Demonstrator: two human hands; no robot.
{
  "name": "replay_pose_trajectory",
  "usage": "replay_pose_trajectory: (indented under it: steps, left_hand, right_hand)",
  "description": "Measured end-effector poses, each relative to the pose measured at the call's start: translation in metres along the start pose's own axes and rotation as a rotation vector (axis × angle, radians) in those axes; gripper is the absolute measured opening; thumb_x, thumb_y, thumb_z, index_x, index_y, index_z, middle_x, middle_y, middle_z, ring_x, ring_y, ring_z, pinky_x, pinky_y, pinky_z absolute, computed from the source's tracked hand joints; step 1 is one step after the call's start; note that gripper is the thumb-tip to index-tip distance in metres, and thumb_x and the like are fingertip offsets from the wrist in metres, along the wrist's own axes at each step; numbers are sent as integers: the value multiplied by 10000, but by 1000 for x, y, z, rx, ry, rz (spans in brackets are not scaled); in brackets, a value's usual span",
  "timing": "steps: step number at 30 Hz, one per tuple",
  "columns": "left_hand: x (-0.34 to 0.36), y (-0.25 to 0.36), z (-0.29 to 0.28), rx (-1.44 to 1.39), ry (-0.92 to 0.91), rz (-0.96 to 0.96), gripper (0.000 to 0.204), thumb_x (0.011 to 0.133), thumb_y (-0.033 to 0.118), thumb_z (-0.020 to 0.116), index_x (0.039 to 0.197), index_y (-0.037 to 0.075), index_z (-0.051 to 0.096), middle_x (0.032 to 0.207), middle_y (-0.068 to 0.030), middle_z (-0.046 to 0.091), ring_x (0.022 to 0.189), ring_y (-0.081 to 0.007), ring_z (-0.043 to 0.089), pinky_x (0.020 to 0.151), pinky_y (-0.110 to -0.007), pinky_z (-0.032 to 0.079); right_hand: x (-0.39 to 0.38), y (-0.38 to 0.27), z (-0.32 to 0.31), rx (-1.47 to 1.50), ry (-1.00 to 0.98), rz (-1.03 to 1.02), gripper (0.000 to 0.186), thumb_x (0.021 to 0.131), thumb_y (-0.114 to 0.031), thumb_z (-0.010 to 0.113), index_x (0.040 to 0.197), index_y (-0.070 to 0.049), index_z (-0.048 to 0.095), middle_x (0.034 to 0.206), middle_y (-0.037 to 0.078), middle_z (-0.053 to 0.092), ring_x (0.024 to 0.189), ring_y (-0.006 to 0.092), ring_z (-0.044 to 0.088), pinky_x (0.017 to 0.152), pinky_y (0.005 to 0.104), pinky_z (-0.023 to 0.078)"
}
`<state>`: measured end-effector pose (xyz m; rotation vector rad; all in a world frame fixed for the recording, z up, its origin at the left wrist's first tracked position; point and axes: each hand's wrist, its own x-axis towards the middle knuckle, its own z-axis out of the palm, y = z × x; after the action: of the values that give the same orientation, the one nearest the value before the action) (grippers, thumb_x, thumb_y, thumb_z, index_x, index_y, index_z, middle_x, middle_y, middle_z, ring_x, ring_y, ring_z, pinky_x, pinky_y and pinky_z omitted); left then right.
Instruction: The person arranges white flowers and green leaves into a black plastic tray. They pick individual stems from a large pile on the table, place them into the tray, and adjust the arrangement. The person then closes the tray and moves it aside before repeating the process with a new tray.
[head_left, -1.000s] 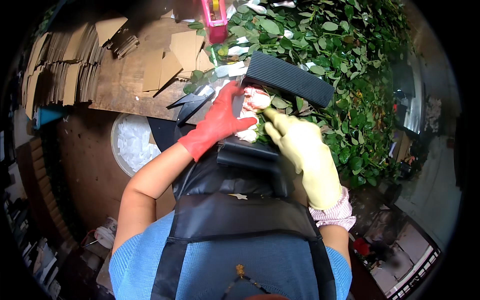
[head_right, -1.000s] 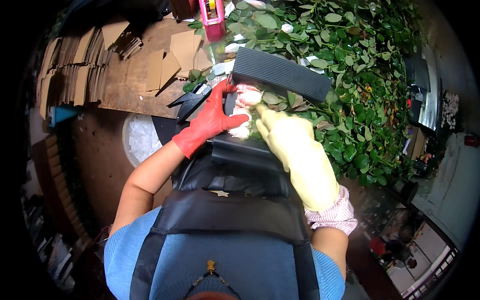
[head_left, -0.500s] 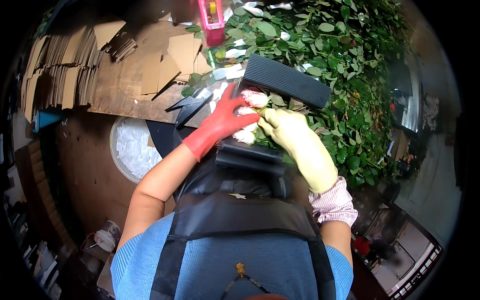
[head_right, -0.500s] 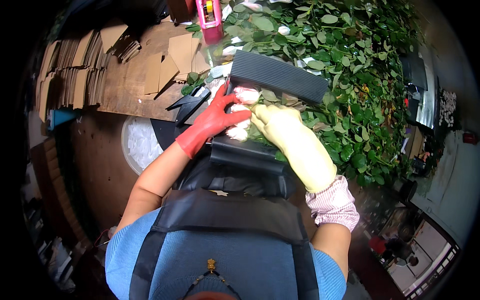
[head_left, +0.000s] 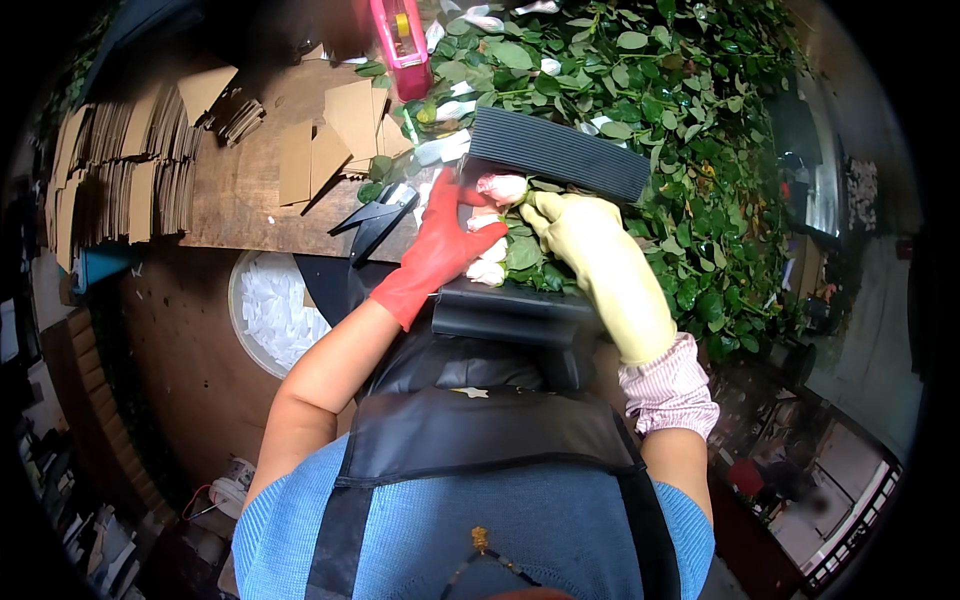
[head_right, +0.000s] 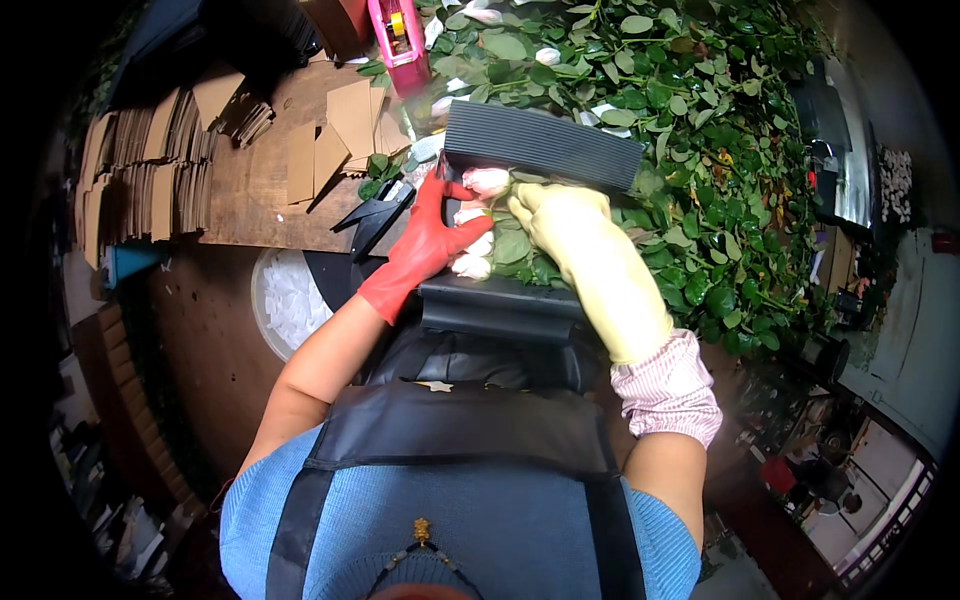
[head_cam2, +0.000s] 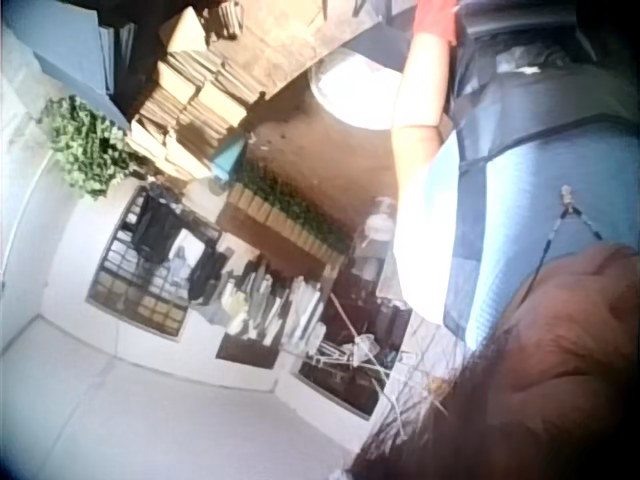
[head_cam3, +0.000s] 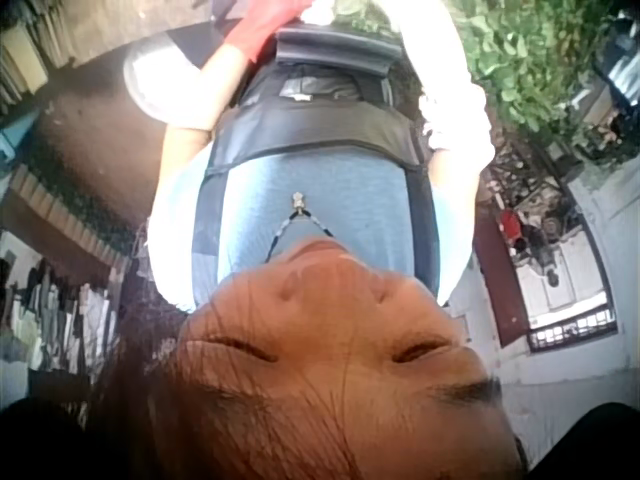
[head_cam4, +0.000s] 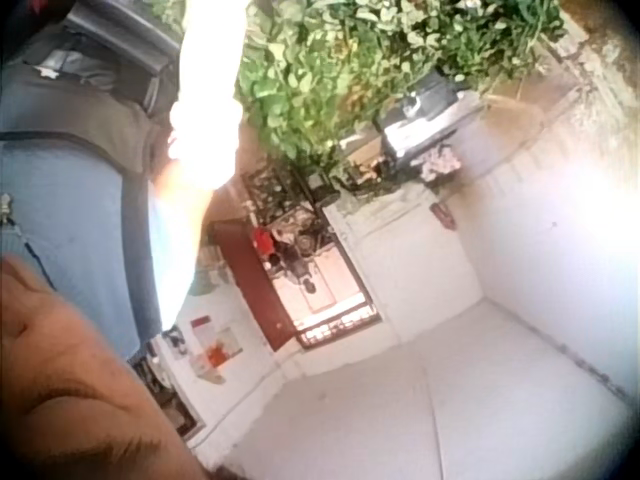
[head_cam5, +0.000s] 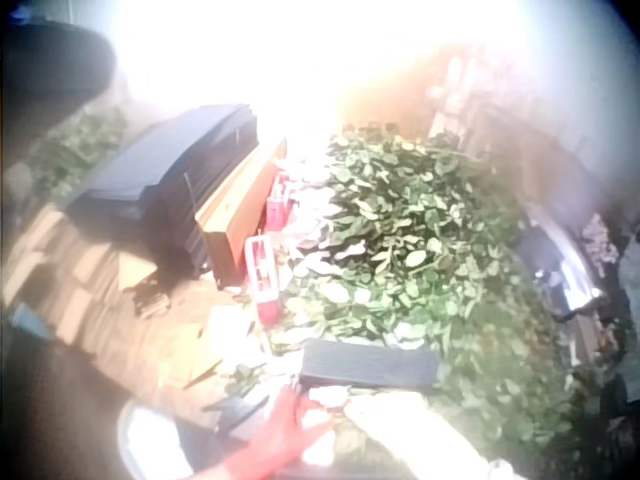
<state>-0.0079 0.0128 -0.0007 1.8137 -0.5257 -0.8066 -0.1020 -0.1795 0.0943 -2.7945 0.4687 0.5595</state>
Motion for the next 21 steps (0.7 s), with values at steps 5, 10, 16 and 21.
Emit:
replay_pose_trajectory:
  steps: [5,10,16,21]
  left_hand:
    - [1,-9,3,-43,54,87,812,792,409,883,1426,51,523,1712,-295,130,1583,-461,217,1242,-519,316]
    - [4,0,-2,88,-14,22,1130,812,377,884,1670,54,224,1652,-187,328,1513,-325,369,1202,-431,383]
    - [6,16,-11,152,-114,-8,1158,813,447,886,1641,-47,244,1756,-228,115,1608,-344,216,1258,-421,310]
    - [16,10,-14,5,-171,-93,1276,796,467,901,1665,-52,124,1742,-228,161,1602,-300,232,1281,-422,251]
  right_hand:
    - [-3,4,-2,-46,51,-167,292,1074,-385,537,1045,-145,701,929,123,768,874,354,748,782,484,596]
    - [-13,-10,10,-122,111,-71,374,1091,-423,480,1307,-169,649,947,98,783,831,326,772,707,506,604]
    - [6,-10,12,-104,-16,-91,335,1074,-399,501,1218,-157,682,1042,111,792,927,325,775,763,508,605]
    - [4,-25,2,-153,-117,-42,280,1042,-299,533,1160,-109,702,1120,126,785,995,322,777,789,498,612]
